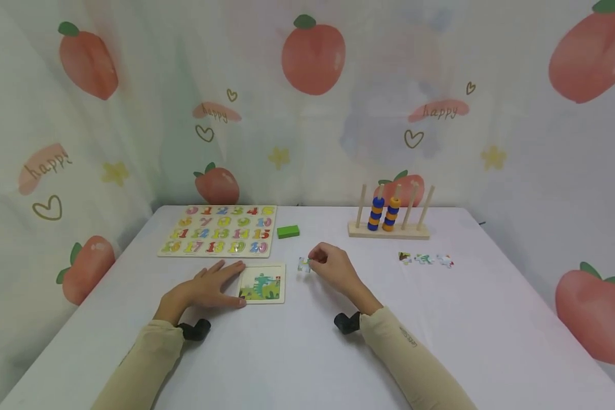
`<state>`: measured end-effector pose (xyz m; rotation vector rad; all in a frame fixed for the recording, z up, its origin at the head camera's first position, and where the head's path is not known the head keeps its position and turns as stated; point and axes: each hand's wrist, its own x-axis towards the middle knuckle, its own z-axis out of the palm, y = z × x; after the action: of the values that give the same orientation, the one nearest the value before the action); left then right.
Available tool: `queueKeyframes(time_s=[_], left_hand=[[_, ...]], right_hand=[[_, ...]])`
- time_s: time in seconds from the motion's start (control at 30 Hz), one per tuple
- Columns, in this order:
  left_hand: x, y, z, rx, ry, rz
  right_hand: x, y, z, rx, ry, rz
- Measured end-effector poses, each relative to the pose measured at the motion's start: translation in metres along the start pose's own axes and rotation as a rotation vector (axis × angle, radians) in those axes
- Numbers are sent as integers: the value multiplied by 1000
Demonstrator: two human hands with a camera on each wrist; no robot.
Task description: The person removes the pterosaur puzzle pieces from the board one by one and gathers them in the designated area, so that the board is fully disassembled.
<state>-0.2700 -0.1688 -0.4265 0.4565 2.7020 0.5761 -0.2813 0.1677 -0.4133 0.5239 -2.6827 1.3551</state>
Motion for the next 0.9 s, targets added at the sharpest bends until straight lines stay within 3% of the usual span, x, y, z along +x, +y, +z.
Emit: queueKeyframes(time_s=[0.5,0.9], left_hand=[[-2,0,3,-23,24,-10],[-3,1,4,-25,16,-18]], right_hand=[[-5,16,-28,6,70,25],[-16,40,-51,-31,120,96]])
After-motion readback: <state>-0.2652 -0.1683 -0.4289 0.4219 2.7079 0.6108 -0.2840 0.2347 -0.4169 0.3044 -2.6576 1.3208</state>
